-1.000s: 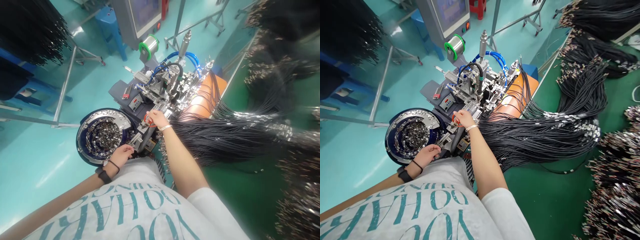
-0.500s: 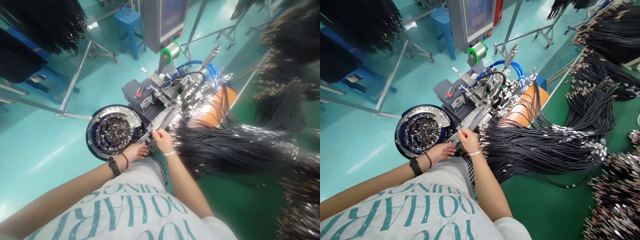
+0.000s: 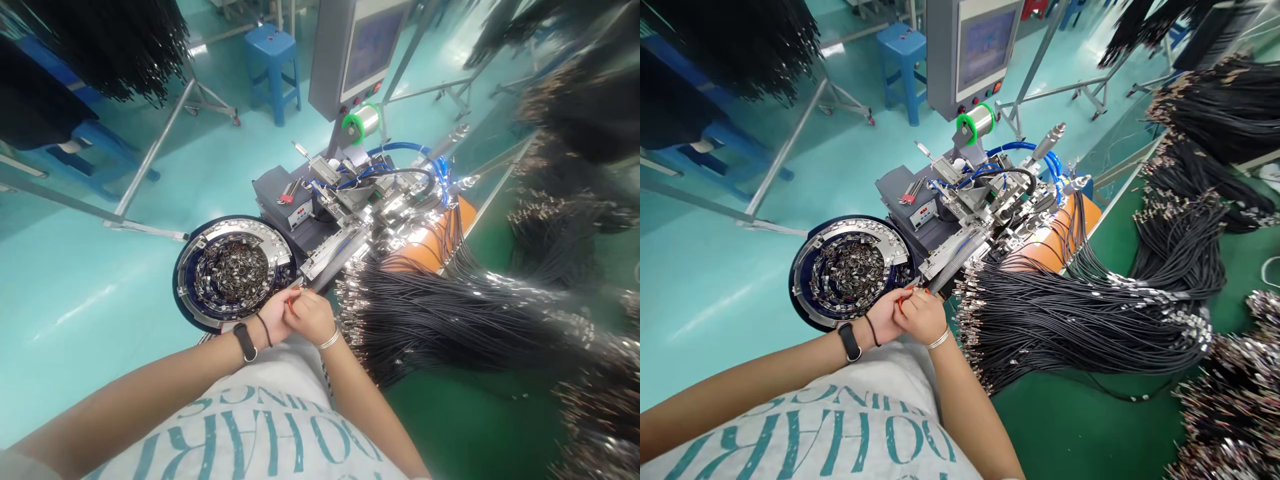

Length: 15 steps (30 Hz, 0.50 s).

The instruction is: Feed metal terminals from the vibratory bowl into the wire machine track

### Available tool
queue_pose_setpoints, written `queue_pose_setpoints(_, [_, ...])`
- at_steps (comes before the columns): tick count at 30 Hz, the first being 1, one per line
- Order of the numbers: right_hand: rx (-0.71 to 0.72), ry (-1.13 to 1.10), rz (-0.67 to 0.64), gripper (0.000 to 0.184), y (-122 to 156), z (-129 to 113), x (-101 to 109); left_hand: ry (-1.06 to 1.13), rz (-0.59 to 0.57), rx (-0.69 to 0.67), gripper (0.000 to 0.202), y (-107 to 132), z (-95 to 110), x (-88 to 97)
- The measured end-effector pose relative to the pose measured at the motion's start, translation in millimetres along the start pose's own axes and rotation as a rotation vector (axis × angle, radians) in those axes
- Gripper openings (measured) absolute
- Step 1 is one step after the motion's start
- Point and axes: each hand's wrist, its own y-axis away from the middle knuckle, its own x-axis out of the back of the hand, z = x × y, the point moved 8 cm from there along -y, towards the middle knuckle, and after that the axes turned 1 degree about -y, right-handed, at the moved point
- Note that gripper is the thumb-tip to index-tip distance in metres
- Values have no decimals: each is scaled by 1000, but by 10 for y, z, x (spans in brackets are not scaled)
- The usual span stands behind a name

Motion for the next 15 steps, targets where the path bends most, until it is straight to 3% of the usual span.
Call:
queue_pose_setpoints(11, [75, 0, -118, 27, -154, 12, 75, 89, -37, 11, 16, -89, -34, -2])
queue_pose_setpoints(15, [43, -38, -303, 25, -283, 116, 23, 154, -85, 16, 17, -86, -10, -98])
